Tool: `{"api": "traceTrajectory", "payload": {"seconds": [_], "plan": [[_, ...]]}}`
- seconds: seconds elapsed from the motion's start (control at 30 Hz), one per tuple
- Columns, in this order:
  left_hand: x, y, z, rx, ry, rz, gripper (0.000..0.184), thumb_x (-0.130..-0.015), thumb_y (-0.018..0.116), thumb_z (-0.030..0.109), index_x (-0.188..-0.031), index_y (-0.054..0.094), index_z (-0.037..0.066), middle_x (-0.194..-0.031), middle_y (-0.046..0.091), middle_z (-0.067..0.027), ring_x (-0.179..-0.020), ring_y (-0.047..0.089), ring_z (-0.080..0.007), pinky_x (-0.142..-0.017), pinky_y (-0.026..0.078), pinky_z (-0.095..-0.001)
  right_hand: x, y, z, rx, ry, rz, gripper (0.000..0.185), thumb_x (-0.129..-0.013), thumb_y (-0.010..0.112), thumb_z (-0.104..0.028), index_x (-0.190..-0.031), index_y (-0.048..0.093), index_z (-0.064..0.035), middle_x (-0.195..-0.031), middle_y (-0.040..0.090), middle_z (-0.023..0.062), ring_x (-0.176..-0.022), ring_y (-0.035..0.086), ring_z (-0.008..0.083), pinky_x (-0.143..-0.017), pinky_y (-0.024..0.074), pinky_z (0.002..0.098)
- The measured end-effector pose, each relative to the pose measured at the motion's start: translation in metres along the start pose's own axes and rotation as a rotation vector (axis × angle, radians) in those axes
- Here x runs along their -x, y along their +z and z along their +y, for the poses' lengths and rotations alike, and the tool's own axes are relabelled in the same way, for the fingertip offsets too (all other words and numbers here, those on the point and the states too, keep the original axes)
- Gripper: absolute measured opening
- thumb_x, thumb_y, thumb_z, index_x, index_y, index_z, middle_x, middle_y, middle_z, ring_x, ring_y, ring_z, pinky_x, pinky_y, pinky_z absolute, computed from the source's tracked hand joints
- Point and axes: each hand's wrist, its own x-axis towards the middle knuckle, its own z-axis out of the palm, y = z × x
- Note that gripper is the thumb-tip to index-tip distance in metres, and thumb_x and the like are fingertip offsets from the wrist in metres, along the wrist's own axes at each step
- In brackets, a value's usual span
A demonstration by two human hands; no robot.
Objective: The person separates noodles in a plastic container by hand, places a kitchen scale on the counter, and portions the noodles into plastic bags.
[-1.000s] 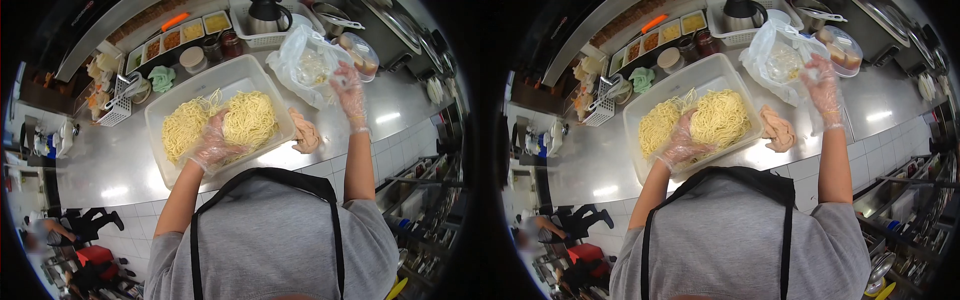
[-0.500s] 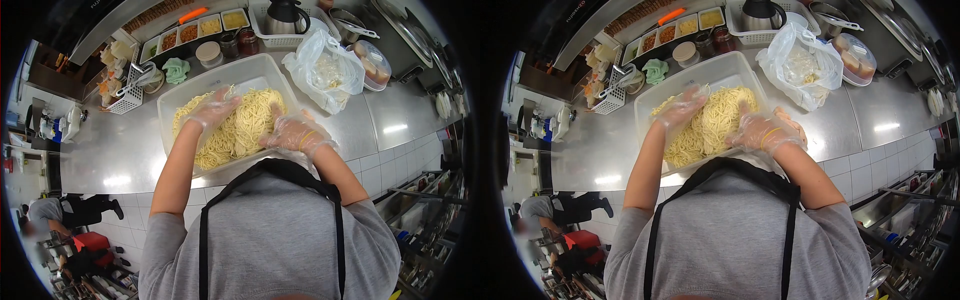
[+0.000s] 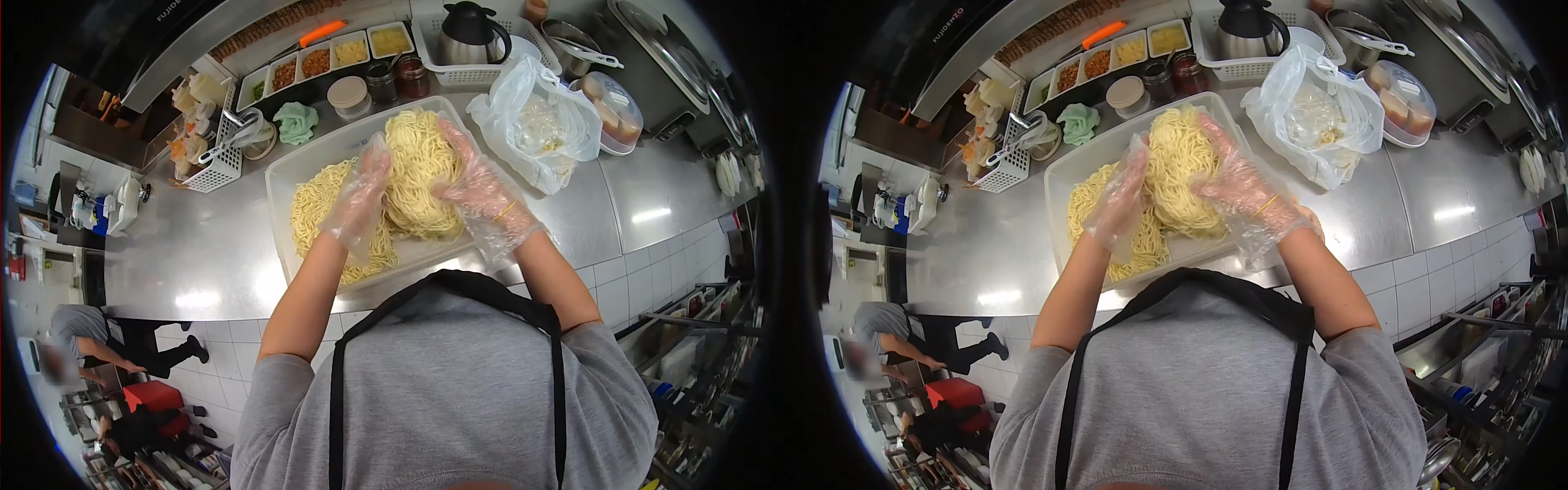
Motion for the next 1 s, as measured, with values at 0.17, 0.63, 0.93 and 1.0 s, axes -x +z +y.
{"api": "traceTrajectory", "payload": {"seconds": [0.17,0.63,0.93,1.0], "plan": [[0.017,-0.035,0.012,-0.581,0.101,-0.198,0.077,-0.082,0.061,0.048,-0.138,0.032,0.006,-0.127,0.049,-0.0128,-0.114,0.049,-0.0213,-0.092,0.041,-0.0333,0.002,-0.016,0.005,0.166,-0.010,-0.181,0.087,-0.068,0.066,-0.002,-0.143,0.024,-0.0153,-0.140,0.032,0.0100,-0.118,0.041,0.0179,-0.100,0.0341,0.0293],[-0.012,-0.002,-0.034,-0.553,0.332,0.053,0.093,-0.069,0.079,0.025,-0.138,0.021,0.001,-0.122,0.048,-0.0123,-0.112,0.049,-0.0206,-0.093,0.042,-0.0301,0.004,-0.006,0.024,0.317,0.296,-0.221,0.086,-0.061,0.082,-0.018,-0.132,0.035,-0.0081,-0.107,0.048,0.0098,-0.098,0.050,0.0185,-0.086,0.0422,0.0294],[0.015,0.007,0.002,0.128,0.232,-0.052,0.086,-0.065,0.076,0.000,-0.134,0.024,0.004,-0.128,0.043,-0.0117,-0.118,0.045,-0.0211,-0.098,0.041,-0.0338,0.015,0.009,0.017,0.464,0.145,-0.113,0.091,-0.061,0.078,-0.022,-0.134,0.027,-0.0038,-0.126,0.044,0.0219,-0.118,0.044,0.0353,-0.101,0.0341,0.0380],[0.018,0.007,0.007,0.222,0.212,-0.051,0.086,-0.065,0.075,-0.003,-0.134,0.024,0.005,-0.129,0.043,-0.0118,-0.118,0.046,-0.0215,-0.099,0.041,-0.0343,0.012,0.004,0.009,0.534,0.211,-0.114,0.087,-0.063,0.074,-0.018,-0.134,0.025,-0.0039,-0.126,0.044,0.0222,-0.118,0.044,0.0355,-0.100,0.0345,0.0376]]}}
